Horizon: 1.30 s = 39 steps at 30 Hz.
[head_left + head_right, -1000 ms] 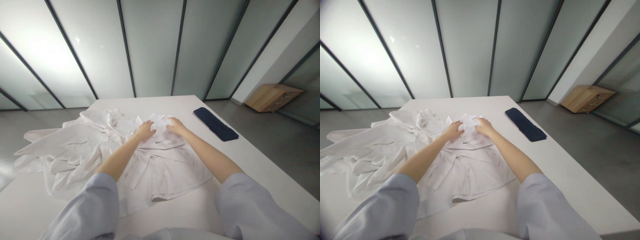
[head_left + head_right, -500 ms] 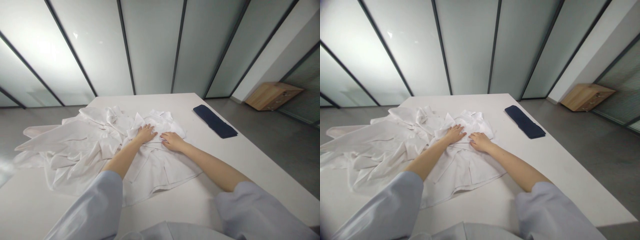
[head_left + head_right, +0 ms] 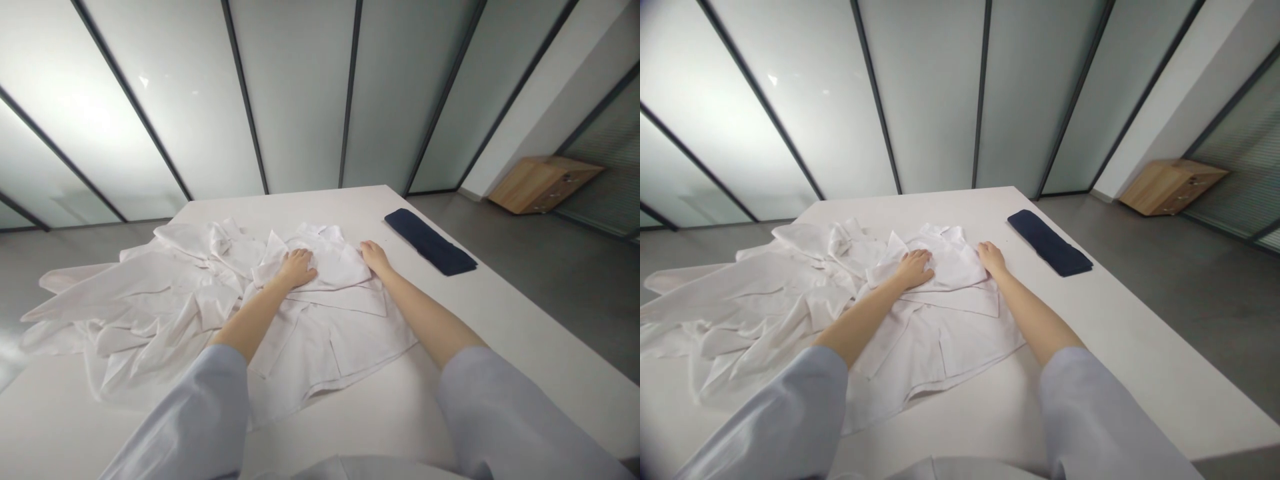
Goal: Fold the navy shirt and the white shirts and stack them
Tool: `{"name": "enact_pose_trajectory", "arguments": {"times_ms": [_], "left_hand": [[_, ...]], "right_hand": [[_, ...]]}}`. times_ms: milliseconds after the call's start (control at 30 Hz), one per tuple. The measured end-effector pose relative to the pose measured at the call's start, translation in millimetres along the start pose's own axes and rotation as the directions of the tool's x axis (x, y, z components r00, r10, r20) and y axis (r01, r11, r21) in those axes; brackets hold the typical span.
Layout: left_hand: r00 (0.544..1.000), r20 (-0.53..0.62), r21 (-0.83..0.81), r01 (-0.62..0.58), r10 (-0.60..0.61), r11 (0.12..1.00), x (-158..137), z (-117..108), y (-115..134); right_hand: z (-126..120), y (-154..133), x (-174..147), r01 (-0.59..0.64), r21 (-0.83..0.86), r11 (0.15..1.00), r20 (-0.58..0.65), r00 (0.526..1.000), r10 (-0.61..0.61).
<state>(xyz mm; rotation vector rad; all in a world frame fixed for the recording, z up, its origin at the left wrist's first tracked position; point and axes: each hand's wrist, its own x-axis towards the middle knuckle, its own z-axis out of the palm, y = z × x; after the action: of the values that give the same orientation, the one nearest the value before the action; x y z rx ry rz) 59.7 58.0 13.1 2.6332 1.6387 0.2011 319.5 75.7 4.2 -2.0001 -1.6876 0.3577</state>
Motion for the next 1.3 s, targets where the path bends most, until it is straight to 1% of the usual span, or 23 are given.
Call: {"name": "enact_pose_trajectory", "arguments": {"times_ms": [67, 133, 233, 267, 333, 400, 433, 600, 733, 767, 833, 933, 1000, 1067, 1133, 1167, 1200, 1233, 1267, 1300], "left_hand": [[0.996, -0.032, -0.023, -0.089, 0.088, 0.996, 10, 2, 3], [0.993, -0.018, -0.061, -0.118, 0.117, 0.991, 22, 5, 4], [0.990, 0.100, -0.069, -0.093, 0.099, 0.993, 41, 10, 4], [0.985, 0.148, -0.056, -0.077, 0.084, 0.995, 47, 11, 3], [0.976, 0.214, -0.023, -0.029, 0.033, 0.999, 58, 11, 0], [0.969, 0.246, -0.009, 0.028, -0.025, 1.000, 68, 9, -5], [0.967, 0.251, -0.008, 0.050, -0.046, 0.999, 72, 9, -7], [0.970, 0.231, -0.046, 0.089, -0.076, 0.995, 84, 10, -18], [0.966, 0.230, -0.079, 0.137, -0.115, 0.987, 91, 13, -20], [0.967, 0.221, -0.082, 0.149, -0.127, 0.985, 92, 14, -20], [0.970, 0.198, -0.080, 0.161, -0.142, 0.984, 93, 16, -19], [0.977, 0.177, -0.084, 0.140, -0.123, 0.987, 88, 16, -18], [0.986, 0.144, -0.097, 0.104, -0.089, 0.990, 80, 12, -15], [0.995, 0.080, -0.094, 0.060, -0.052, 0.994, 67, 5, -10], [0.999, 0.032, -0.064, 0.037, -0.035, 0.997, 49, -4, -4], [0.999, 0.022, -0.046, 0.039, -0.038, 0.998, 37, -9, 0], [0.998, 0.020, -0.027, 0.053, -0.052, 0.998, 25, -13, 3], [0.997, 0.018, -0.011, 0.071, -0.070, 0.997, 13, -16, 6], [0.996, 0.011, 0.002, 0.090, -0.090, 0.996, 0, -18, 8], [0.993, 0.006, 0.011, 0.116, -0.116, 0.993, -12, -19, 10]], "right_hand": [[2, 2, -5, 0.045, 0.030, 0.999, 0.011, 0.999, -0.045], [4, 5, -11, 0.097, 0.065, 0.993, 0.026, 0.995, -0.099], [1, 13, -19, 0.191, 0.121, 0.974, 0.046, 0.979, -0.198], [0, 16, -23, 0.202, 0.152, 0.968, 0.053, 0.976, -0.212], [-3, 20, -30, 0.163, 0.219, 0.962, 0.090, 0.978, -0.186], [-7, 21, -38, 0.099, 0.244, 0.965, 0.143, 0.980, -0.136], [-8, 20, -42, 0.085, 0.239, 0.967, 0.167, 0.978, -0.127], [-19, 14, -54, 0.126, 0.226, 0.966, 0.248, 0.952, -0.182], [-29, 11, -62, 0.088, 0.315, 0.945, 0.272, 0.946, -0.179], [-30, 11, -64, 0.082, 0.308, 0.948, 0.264, 0.950, -0.168], [-31, 11, -67, 0.086, 0.223, 0.971, 0.242, 0.960, -0.141], [-30, 13, -66, 0.096, 0.060, 0.994, 0.223, 0.969, -0.107], [-30, 16, -57, 0.084, 0.023, 0.996, 0.220, 0.972, -0.087], [-30, 20, -44, 0.056, -0.010, 0.998, 0.202, 0.978, -0.053], [-31, 23, -29, 0.039, -0.085, 0.996, 0.144, 0.989, -0.027], [-30, 25, -22, 0.055, -0.122, 0.991, 0.111, 0.993, -0.041], [-30, 25, -16, 0.098, -0.140, 0.985, 0.089, 0.992, -0.086], [-28, 25, -11, 0.166, -0.129, 0.978, 0.084, 0.984, -0.156], [-26, 24, -7, 0.251, -0.091, 0.964, 0.097, 0.965, -0.242], [-24, 23, -5, 0.334, -0.038, 0.942, 0.121, 0.937, -0.328]]}}
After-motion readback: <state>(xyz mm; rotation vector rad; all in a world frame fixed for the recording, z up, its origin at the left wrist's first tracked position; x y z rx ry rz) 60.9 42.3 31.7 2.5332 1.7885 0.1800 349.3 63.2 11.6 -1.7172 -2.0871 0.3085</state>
